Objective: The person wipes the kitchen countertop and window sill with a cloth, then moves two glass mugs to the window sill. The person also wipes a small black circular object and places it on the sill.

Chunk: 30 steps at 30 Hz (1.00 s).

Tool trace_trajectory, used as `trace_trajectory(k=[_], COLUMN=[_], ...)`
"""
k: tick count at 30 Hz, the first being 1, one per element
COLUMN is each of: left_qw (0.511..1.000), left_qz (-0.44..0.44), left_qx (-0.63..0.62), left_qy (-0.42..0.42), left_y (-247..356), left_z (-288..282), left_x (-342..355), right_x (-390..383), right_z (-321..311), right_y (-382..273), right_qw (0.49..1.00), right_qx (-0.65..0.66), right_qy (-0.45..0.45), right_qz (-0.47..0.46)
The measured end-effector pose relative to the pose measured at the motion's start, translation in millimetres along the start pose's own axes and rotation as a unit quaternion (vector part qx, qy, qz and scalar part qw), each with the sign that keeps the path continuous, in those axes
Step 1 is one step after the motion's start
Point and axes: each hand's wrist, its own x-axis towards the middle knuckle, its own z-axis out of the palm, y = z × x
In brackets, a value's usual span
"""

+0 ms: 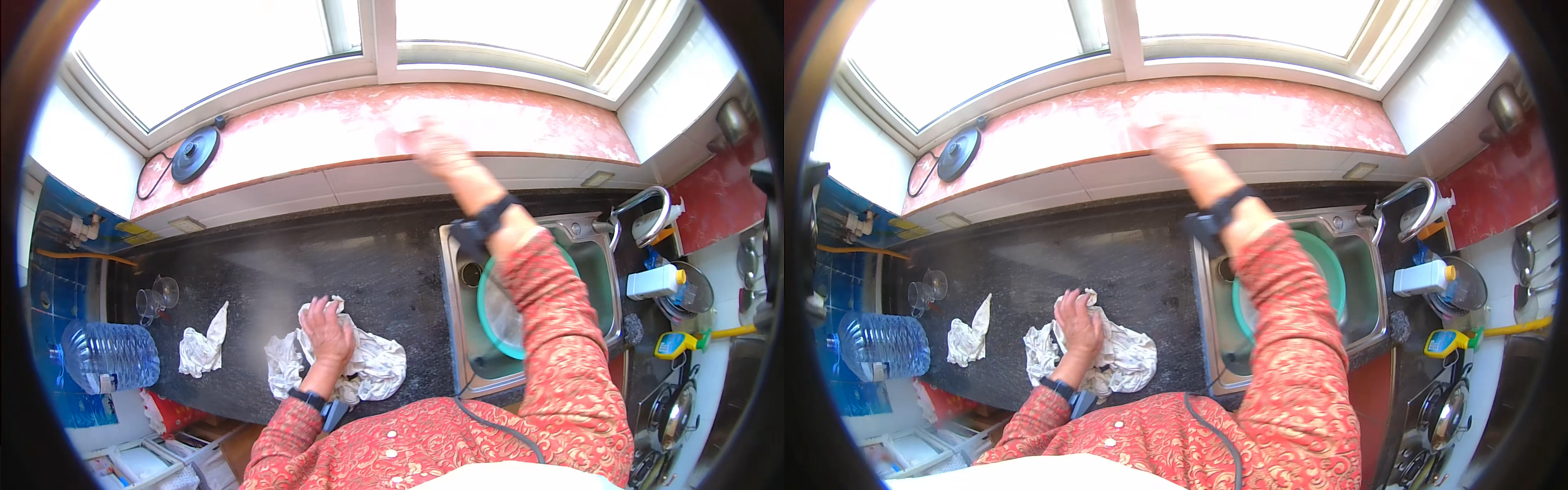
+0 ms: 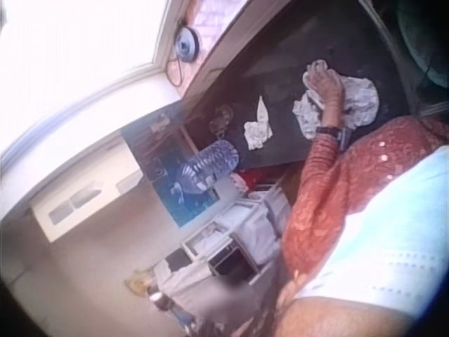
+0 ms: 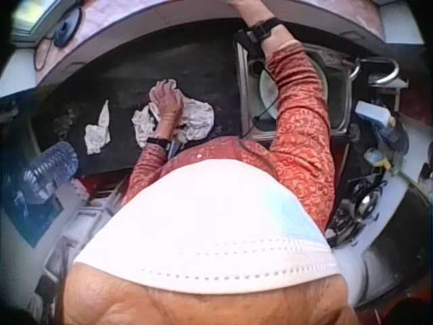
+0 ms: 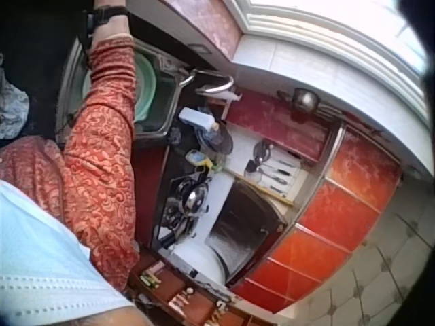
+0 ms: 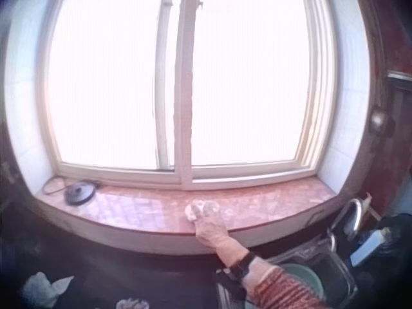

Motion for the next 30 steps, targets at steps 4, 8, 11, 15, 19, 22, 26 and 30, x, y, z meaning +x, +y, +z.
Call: trace_trajectory(k=[4, 8, 11, 15, 19, 22, 26, 30], left_qw=[0.996, 0.985, 0.981, 0.976, 0.975, 0.973, 0.968, 0.966], left_qz=[-0.020, -0.047, -0.051, -0.062, -0.057, -0.042, -0.034, -0.045], left_qx=[0.069, 0.147, 0.179, 0.200, 0.206, 0.219, 0.238, 0.243], left_qy=[-0.045, -0.075, -0.060, -0.066, -0.068, -0.065, -0.076, -0.072], left_y=[32, 33, 33, 36, 41, 46, 53, 58], left_z=[19, 22, 24, 25, 24, 22, 18, 19], left_x=[24, 21, 21, 25, 29, 31, 35, 36], right_x=[49, 73, 48, -3, -83, -84, -30, 31], right_z=[26, -5, -42, -106, -173, -156, -71, -25], right_y=[-66, -6, 105, 276, 391, 365, 209, 106], right_qw=[0.989, 0.985, 0.997, 0.916, 0.892, 0.913, 0.982, 0.972], right_qx=[0.030, 0.115, 0.039, 0.109, -0.200, -0.157, 0.002, 0.050], right_qy=[0.005, -0.116, -0.058, -0.061, -0.045, -0.034, -0.178, -0.097], right_qz=[-0.143, -0.049, 0.026, 0.380, 0.402, 0.376, 0.056, -0.209])
